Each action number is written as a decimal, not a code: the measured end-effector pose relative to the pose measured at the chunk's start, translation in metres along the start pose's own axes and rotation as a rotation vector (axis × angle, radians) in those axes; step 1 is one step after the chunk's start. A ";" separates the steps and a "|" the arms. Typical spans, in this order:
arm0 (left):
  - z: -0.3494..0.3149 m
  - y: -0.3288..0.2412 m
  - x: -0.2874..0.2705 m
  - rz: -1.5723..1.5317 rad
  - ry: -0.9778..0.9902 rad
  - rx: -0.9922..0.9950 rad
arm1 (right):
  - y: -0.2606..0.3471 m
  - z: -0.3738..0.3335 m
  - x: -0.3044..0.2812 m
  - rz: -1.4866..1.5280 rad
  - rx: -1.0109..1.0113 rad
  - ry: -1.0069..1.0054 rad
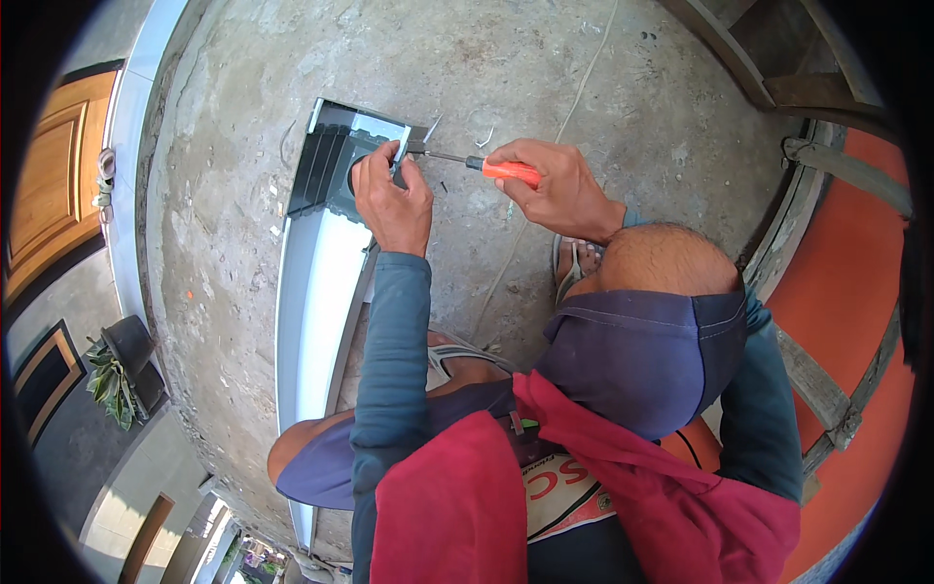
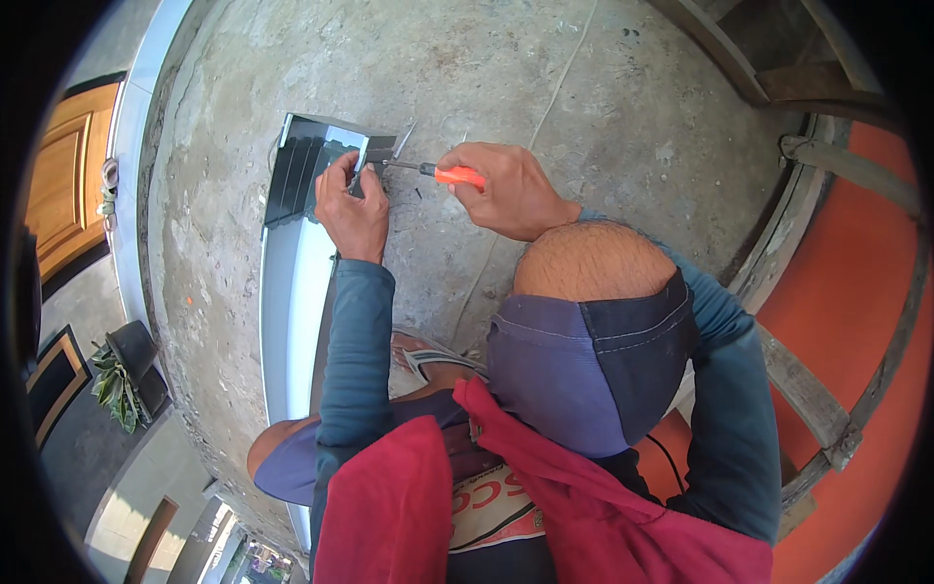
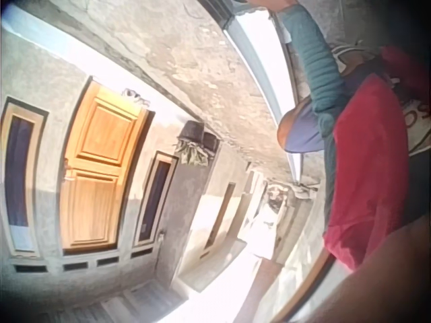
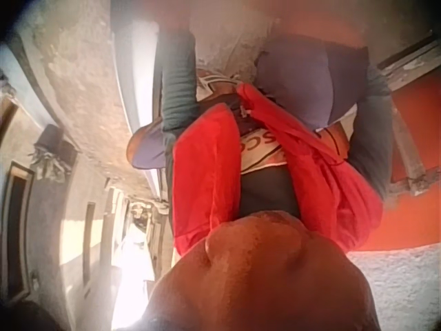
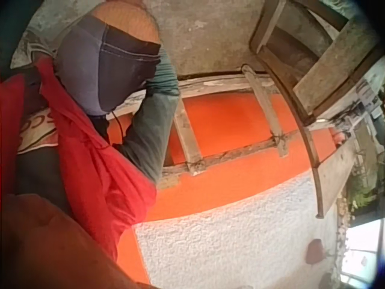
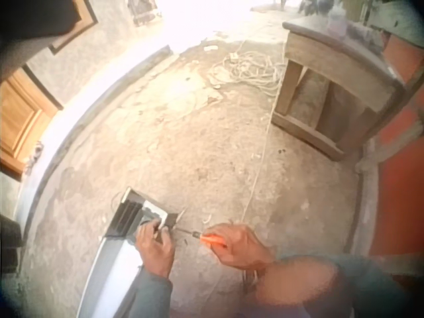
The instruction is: The person assembles a metal gutter section by using a screwdriver to insert and tighten a screw into a pre-drilled hole, while another person assists by drilling and holding the workpiece.
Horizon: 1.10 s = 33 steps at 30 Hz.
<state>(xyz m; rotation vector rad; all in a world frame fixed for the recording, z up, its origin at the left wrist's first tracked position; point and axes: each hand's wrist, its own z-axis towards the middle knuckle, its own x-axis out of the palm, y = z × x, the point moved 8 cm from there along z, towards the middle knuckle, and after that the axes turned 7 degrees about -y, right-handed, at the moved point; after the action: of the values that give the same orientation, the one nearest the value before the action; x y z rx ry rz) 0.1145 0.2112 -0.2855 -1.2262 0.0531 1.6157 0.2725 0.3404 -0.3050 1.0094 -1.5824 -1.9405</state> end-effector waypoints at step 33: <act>0.002 0.001 0.002 0.034 -0.027 -0.022 | -0.036 -0.015 0.025 0.554 0.915 0.221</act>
<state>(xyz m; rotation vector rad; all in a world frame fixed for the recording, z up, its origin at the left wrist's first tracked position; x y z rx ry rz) 0.1122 0.2134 -0.2863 -1.2257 0.0399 1.6655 0.2719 0.3212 -0.3475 0.8881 -2.3322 -0.6839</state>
